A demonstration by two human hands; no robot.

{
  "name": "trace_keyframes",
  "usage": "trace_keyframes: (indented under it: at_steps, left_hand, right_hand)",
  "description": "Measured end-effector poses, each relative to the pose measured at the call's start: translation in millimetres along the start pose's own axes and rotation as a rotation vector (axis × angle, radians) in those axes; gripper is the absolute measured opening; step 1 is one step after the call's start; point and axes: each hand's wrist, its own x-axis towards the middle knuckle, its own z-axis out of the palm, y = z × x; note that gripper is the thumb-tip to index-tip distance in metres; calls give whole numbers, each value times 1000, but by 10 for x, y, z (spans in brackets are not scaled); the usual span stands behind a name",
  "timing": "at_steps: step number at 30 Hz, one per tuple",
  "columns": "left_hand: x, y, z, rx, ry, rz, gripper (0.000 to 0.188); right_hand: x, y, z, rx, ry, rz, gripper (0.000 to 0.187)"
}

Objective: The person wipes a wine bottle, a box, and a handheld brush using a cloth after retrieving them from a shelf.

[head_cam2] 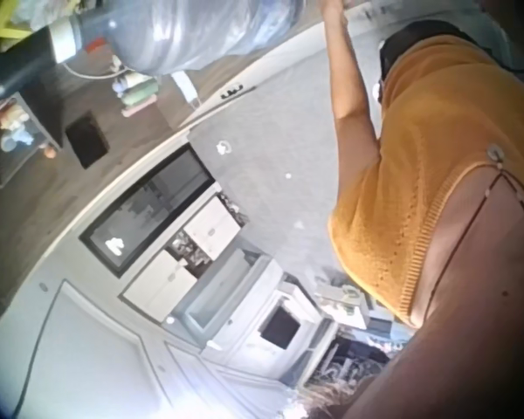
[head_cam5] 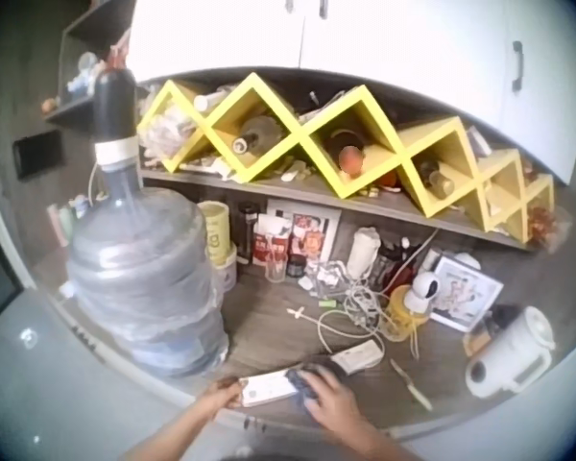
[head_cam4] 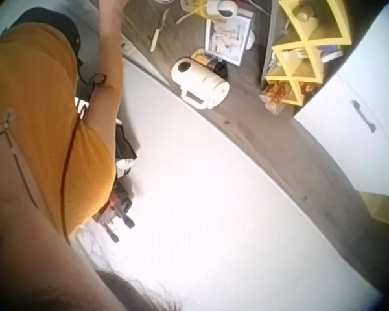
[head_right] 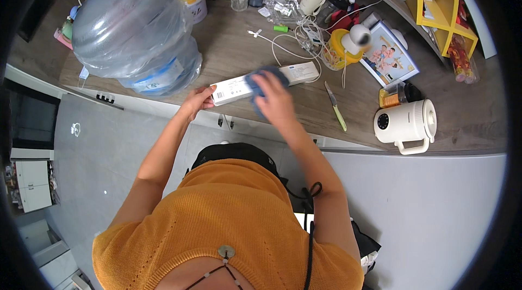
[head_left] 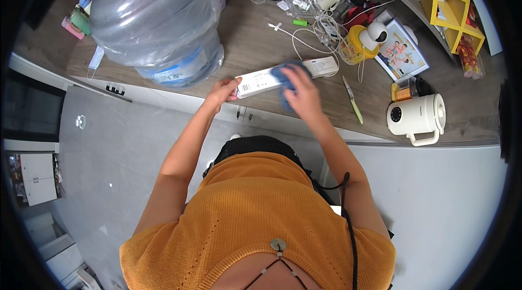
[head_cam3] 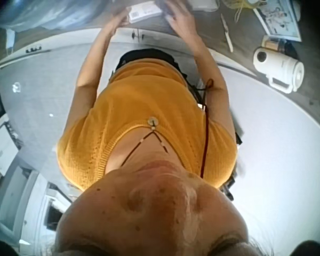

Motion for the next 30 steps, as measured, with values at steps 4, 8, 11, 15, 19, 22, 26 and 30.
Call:
trace_keyframes:
  at_steps: [4,8,11,15,19,22,26,30]
  left_hand:
    - [-57,16,47,-8,19,34,39]
    - [-30,-20,14,-16,5,19,39]
    - [-57,-33,26,-14,-2,28,40]
    - [-91,-4,31,33,2,31,46]
    - [-76,-48,-2,314,25,144,62]
    - [-219,-79,15,697,108,540,74]
    - [-244,-120,36,821,119,714,74]
    - [-235,-108,71,579,98,566,70]
  right_hand:
    - [98,-270,435,-129,-281,-166,56]
    - [104,-156,372,-222,-316,-67,51]
    - [14,350,220,-309,-177,111,48]
    - [-117,1032,-193,-365,1,291,46]
    - [-193,1219,-376,-319,33,379,47]
    - [-223,1229,-369,-252,76,370,47]
    - [-251,1235,-328,-155,220,367,46]
    - [-229,1080,-440,-1,307,415,44]
